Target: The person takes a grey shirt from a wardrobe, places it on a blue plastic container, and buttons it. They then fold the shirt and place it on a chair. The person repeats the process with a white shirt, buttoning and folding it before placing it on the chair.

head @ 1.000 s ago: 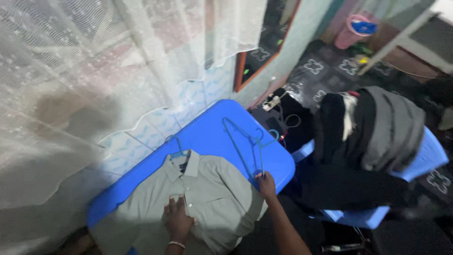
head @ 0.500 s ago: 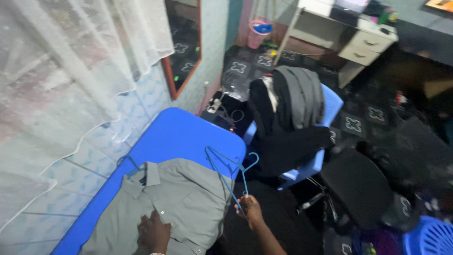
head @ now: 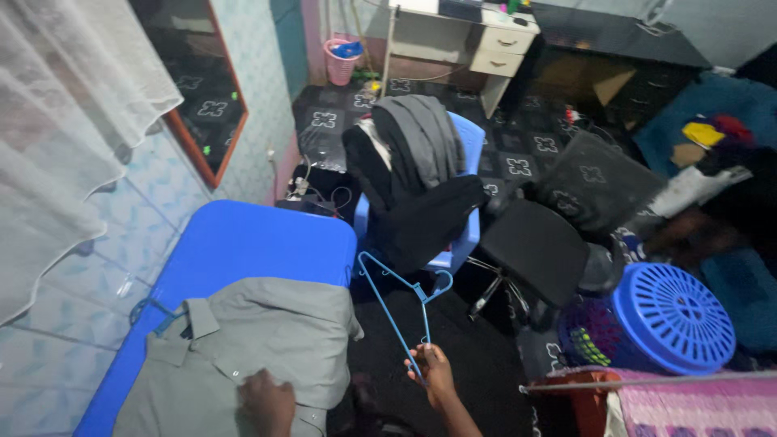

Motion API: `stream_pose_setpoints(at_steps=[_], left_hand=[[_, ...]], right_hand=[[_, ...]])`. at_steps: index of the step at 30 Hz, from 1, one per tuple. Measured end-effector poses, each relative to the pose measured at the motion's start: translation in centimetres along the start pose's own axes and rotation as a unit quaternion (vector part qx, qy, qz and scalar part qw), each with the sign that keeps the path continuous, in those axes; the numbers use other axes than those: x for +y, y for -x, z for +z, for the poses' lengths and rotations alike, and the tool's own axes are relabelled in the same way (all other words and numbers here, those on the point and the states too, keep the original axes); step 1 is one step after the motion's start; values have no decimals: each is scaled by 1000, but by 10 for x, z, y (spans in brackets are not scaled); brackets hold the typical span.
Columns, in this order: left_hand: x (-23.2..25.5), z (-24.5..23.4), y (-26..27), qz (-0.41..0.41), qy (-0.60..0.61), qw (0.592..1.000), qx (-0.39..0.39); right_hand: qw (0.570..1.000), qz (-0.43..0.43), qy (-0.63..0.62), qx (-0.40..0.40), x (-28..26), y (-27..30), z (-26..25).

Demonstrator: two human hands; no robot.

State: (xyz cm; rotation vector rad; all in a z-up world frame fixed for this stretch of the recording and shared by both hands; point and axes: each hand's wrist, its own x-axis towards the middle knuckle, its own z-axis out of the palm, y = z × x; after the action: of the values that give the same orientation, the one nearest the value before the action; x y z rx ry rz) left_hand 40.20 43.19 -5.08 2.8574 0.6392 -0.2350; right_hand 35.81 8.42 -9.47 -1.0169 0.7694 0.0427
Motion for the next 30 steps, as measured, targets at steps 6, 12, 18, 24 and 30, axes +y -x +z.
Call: stream_pose_setpoints(at_steps=[6, 12, 18, 24, 30], left_hand=[[51, 66, 26, 246, 162, 954, 57], [82, 102, 49, 378, 180, 908, -32], [114, 159, 75, 375, 201, 872, -241], [184, 131, 147, 264, 103, 853, -439], [231, 133, 189, 357, 311, 786, -397]], right_hand=[[997, -38, -51, 44, -2, 19, -34], [993, -50, -82, 71, -2, 32, -64], [992, -52, -112, 40, -9, 49, -110], [988, -79, -131, 6, -21, 62, -165], [986, -82, -140, -37, -38, 72, -195]])
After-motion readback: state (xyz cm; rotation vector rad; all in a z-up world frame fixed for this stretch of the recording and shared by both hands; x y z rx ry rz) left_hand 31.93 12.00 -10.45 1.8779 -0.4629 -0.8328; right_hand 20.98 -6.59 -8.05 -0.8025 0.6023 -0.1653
